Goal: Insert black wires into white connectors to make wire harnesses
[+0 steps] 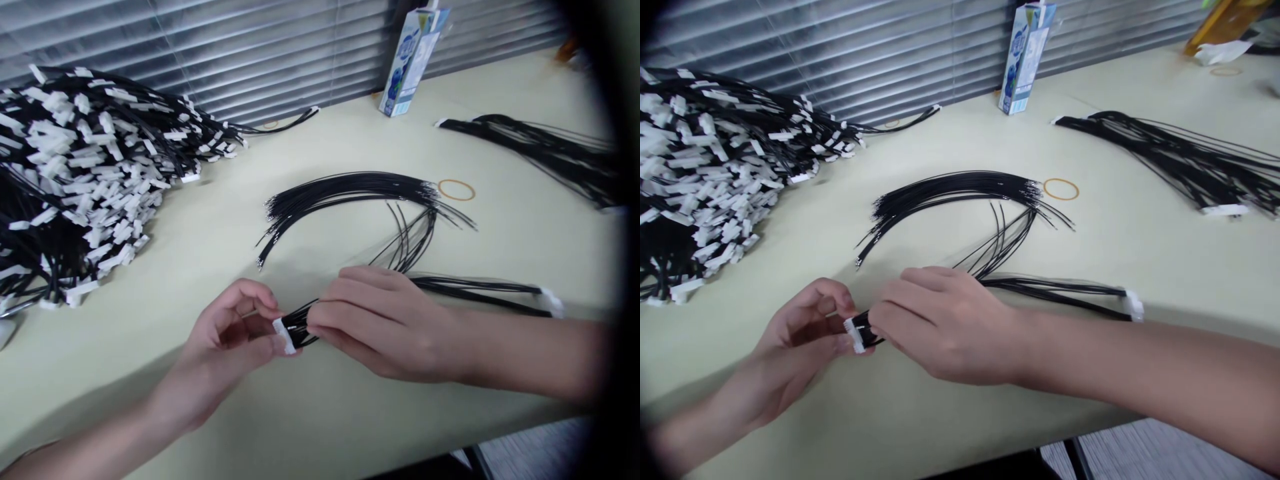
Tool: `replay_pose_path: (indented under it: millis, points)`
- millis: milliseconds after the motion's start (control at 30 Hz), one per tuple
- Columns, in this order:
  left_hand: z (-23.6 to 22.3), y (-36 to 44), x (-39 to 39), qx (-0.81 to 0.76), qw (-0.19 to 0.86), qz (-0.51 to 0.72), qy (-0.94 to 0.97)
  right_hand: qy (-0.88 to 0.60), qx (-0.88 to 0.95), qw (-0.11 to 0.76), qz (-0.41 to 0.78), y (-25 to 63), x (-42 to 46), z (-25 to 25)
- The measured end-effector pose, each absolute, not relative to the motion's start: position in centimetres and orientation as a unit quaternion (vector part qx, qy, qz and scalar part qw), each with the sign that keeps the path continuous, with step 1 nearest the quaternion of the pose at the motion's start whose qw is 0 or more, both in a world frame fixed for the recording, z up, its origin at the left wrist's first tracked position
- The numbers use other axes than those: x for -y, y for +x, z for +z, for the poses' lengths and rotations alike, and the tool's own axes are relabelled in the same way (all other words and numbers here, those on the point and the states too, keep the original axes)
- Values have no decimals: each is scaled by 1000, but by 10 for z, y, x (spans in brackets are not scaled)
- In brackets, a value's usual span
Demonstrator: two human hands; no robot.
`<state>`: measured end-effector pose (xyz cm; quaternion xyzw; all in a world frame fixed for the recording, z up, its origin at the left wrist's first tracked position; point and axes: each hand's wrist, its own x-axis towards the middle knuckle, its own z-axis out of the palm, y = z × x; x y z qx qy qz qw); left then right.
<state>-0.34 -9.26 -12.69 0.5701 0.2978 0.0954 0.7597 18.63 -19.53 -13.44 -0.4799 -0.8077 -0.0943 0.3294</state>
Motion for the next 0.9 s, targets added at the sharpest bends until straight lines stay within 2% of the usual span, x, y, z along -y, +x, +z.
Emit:
replay_pose_path:
  millis: [367, 900]
  points:
    - [-129, -4, 92, -299, 755, 97, 576, -462, 817, 322, -124, 190, 198, -131]
    - [-128, -3, 92, -300, 751, 94, 581, -471, 823, 298, -109, 186, 197, -129]
